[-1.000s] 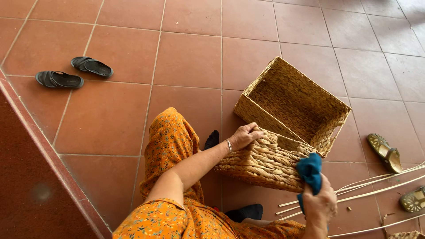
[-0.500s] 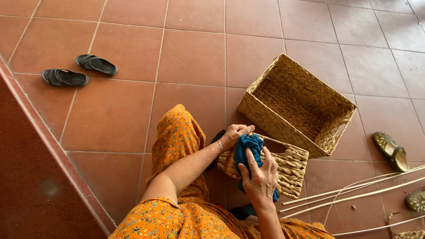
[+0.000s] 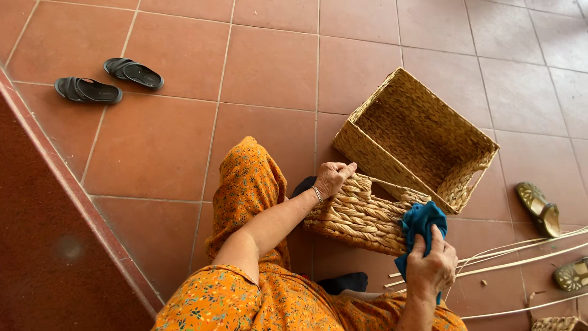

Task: The person sits on a tiled floor and wipes the exterior and interior surfaces of woven baskets using a blue cloth. They rotate the baskets to clean all sides and then move to a second basket, repeating the same wiping process.

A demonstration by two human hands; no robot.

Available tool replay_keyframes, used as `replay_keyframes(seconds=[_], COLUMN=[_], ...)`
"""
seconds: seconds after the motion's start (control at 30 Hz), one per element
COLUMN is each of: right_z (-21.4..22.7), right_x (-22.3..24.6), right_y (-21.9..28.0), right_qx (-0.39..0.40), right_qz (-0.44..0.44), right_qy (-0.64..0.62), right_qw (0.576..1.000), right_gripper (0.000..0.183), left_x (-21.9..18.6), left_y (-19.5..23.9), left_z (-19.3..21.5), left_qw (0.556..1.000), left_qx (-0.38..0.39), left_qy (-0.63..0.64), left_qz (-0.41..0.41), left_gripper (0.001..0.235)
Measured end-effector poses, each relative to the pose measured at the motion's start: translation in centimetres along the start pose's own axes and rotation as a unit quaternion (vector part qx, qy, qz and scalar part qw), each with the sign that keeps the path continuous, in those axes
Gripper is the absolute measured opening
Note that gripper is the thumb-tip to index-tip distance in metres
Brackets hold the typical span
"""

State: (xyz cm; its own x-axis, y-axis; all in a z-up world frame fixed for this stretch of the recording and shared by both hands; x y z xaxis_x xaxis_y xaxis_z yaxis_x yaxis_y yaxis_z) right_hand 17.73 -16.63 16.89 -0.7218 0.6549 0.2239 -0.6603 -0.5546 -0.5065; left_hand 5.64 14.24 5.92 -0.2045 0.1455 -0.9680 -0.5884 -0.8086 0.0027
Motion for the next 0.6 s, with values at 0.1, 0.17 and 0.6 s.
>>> replay_keyframes(seconds=[0.1,0.17,0.6], right_z=[-0.2,0.1,-1.6], right_x=[2.1,4.8,2.6], right_y=[-1.1,-1.9,-1.9], right_qx=[-0.007,0.006,0.054], right_qz=[-0.013,0.027,0.079], right_qy=[-0.086,-0.136,-0.031], right_qw=[0.996,0.990,0.995], right_gripper=[0.040,0.040,0.047], left_x=[-0.5,-0.5,1.2], left_y=[0.4,1.6,3.7], left_z=[0.0,-0.3,-2.8], left_qw=[0.998,0.994,0.987], left_qx=[-0.048,-0.094,0.159], left_qy=[0.030,0.060,-0.014], left_qz=[0.001,0.017,-0.012], left_gripper=[0.053,0.043,0.049])
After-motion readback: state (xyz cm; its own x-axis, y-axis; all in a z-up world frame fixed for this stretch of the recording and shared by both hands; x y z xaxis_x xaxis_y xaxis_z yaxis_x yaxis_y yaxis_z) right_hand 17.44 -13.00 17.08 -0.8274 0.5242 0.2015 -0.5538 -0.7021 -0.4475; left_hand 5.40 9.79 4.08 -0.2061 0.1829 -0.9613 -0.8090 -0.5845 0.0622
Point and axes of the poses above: each hand's wrist, its own y-axis away from the middle knuckle, its own z-axis out of the back of the hand, x = y × z, the point moved 7 cm from there along -y, towards the middle knuckle, and after that the axes turned 10 degrees about -y, right-handed, at the moved point
